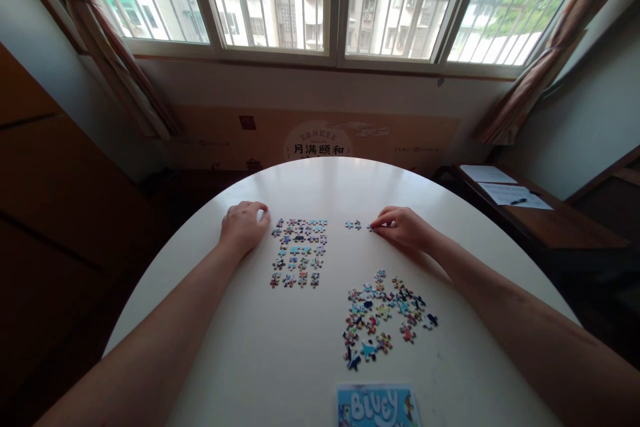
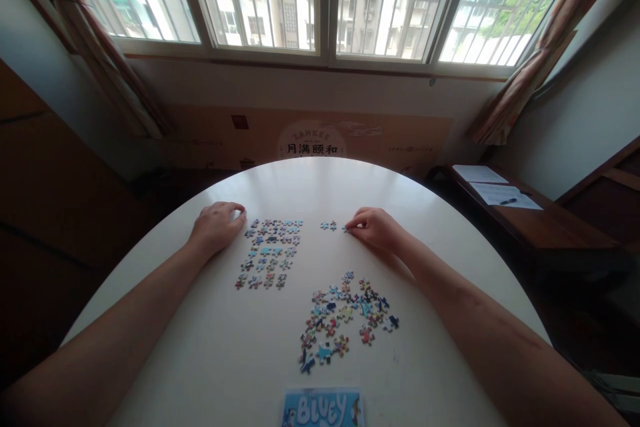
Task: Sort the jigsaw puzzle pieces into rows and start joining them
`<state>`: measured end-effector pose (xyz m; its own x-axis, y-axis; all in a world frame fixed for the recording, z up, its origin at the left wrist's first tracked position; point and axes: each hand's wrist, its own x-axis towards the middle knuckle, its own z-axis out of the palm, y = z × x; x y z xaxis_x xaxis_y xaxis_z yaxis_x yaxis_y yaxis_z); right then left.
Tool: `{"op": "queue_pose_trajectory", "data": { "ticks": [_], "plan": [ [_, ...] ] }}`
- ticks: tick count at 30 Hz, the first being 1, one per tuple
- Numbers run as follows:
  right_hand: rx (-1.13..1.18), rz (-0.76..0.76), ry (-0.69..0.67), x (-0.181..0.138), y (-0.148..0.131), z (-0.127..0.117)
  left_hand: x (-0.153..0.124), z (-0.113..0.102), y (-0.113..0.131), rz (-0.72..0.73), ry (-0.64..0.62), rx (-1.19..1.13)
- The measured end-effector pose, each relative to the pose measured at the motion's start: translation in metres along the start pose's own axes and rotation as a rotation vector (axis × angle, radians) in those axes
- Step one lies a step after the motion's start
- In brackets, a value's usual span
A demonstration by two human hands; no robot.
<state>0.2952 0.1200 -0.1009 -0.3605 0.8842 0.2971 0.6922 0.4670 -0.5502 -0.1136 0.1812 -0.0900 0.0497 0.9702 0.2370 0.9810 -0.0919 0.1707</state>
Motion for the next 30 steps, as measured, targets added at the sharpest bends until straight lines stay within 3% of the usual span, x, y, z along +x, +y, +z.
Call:
{"op": "queue_pose_trajectory", "data": {
  "ticks": [11,30],
  "plan": [
    [-0.080,0.020,0.134,0.002,-0.009,0.014,0.000,-0.002,0.002,-0.003,-0.005,0.000],
    [-0.047,-0.030,0.169,-0.001,-0.006,0.021,-0.001,-0.003,0.005,-0.017,-0.017,0.003]
  ]
}}
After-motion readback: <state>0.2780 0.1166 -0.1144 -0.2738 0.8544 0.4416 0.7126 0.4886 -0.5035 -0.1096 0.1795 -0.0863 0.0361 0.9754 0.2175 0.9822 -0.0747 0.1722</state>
